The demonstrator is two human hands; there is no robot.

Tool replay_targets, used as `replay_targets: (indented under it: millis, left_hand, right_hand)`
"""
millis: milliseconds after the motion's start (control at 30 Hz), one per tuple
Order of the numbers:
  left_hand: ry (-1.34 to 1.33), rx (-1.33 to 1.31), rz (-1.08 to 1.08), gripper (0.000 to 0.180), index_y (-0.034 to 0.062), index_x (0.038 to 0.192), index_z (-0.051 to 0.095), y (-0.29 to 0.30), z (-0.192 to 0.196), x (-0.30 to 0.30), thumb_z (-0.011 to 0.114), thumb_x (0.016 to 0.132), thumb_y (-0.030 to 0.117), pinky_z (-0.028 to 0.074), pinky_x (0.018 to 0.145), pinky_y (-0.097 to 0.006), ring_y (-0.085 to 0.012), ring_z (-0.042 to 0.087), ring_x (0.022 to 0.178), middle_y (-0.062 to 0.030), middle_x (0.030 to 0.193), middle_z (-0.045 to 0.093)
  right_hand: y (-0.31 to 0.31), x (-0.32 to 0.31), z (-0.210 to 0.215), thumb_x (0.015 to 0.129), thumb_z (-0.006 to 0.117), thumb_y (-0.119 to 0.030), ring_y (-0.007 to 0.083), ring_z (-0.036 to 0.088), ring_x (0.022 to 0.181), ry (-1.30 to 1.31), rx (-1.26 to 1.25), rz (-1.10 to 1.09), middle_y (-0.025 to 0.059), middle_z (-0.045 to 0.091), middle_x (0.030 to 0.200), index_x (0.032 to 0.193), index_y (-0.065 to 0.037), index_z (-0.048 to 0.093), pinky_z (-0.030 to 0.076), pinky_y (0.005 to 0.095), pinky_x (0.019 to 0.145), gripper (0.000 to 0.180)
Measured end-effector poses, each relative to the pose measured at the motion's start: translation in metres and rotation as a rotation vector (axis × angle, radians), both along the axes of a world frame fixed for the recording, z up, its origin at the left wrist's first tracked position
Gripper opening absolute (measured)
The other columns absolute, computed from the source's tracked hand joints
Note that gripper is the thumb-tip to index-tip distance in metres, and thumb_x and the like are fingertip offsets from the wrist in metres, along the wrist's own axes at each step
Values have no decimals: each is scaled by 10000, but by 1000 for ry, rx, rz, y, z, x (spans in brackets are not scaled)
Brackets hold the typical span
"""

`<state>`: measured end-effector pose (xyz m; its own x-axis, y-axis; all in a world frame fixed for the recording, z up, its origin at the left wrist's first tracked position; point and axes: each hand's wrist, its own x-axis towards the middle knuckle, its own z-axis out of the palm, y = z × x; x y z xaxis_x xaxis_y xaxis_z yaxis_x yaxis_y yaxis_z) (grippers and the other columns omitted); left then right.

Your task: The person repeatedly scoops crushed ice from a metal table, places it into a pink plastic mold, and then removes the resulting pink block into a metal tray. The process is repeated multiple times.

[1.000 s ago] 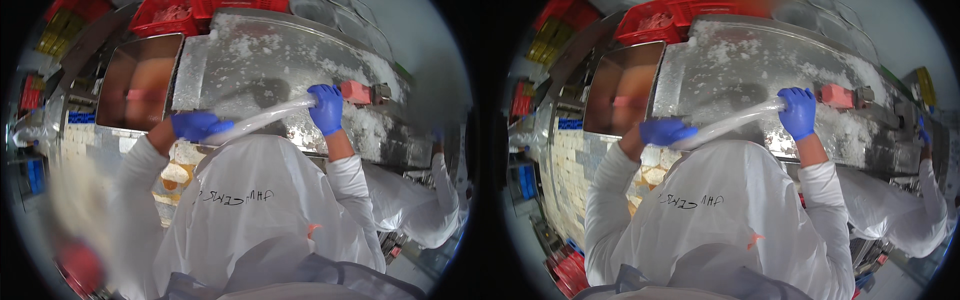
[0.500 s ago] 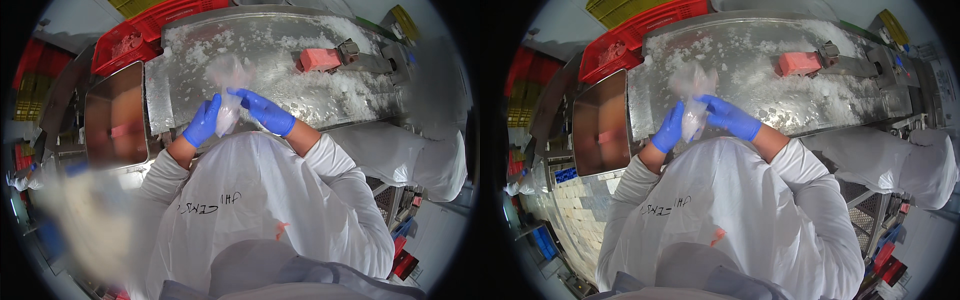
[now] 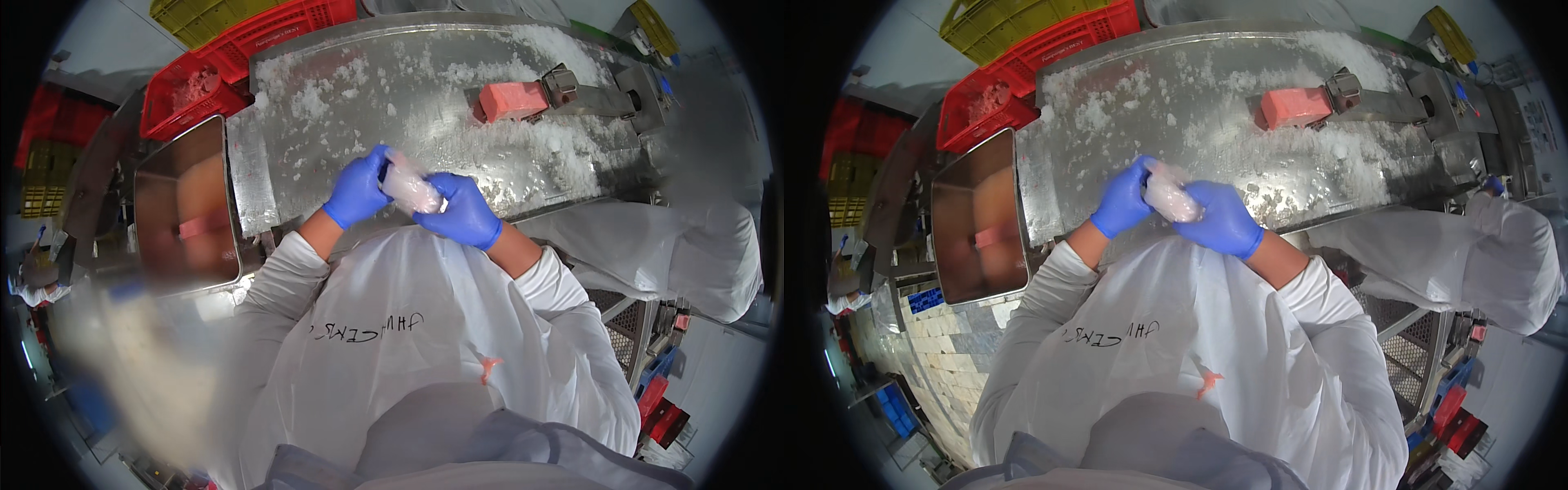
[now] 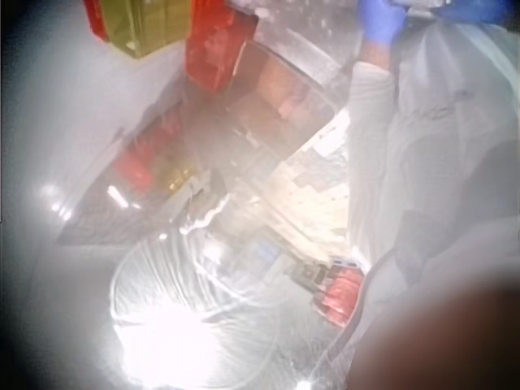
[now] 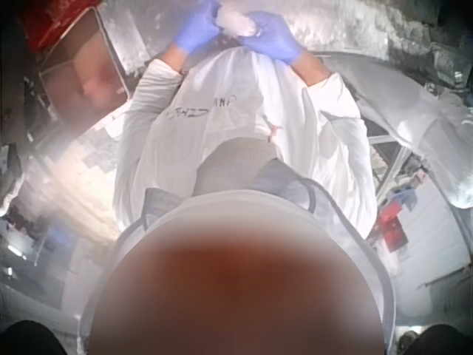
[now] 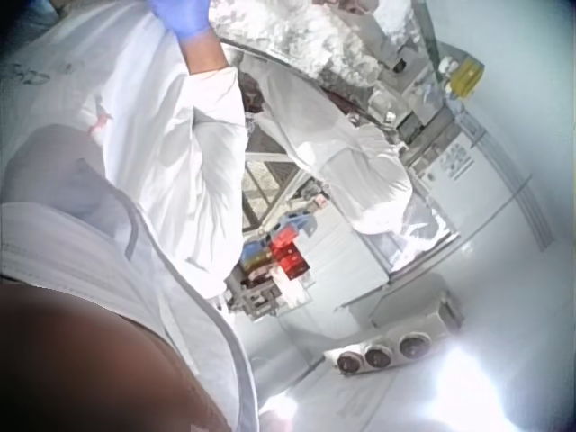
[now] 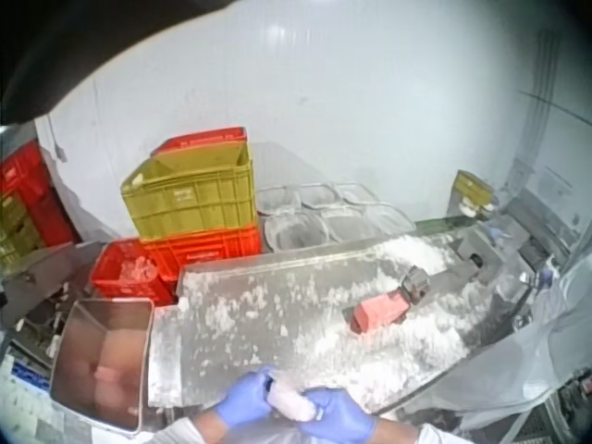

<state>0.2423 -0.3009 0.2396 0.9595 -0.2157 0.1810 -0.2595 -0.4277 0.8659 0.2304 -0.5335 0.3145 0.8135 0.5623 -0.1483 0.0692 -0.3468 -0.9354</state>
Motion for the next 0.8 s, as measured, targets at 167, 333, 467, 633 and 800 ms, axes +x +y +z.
replay_targets:
  millis: [167,333,467,633,800]
  left_hand:
    - [139,167,-155,400,87,1142,655,-24,6,18,817,780,137,570,777,-412,-328,733,850,-147,942,748]
    - [315,-126,-244,472,41,1246,670,-54,9,59,775,805,170,571,846,-381,-269,755,969,-165,1050,767]
    - [468,-506,-313,358,25,1205,679,-67,62,123,738,967,286,550,816,-314,-118,663,887,-34,958,714]
    - [562,-140,-314,327,44,1163,709,-124,51,199,668,1026,338,514,776,-268,-89,613,839,-6,944,654]
    - [554,191,-327,512,30,1188,716,-157,-20,258,656,999,502,529,855,-365,-226,675,915,-120,999,727]
  right_hand:
    - [-26,25,-15,776,776,-43,124,646,951,562,391,59,28,676,1067,1258,-27,628,518,296,874,504]
    - [-75,80,-22,799,814,-98,158,616,1029,225,322,-27,65,624,1135,1346,-32,535,505,322,906,617]
    - [-125,147,41,796,887,-200,281,639,1165,-832,166,-349,149,658,1257,1312,6,595,498,403,1001,628]
    - [-240,364,67,964,675,-307,223,584,931,-845,-53,-846,134,716,1127,1186,18,635,481,421,860,396]
    - [-212,361,-60,937,722,-577,159,667,1019,4,-213,-161,59,745,1059,1329,1,669,508,327,964,701]
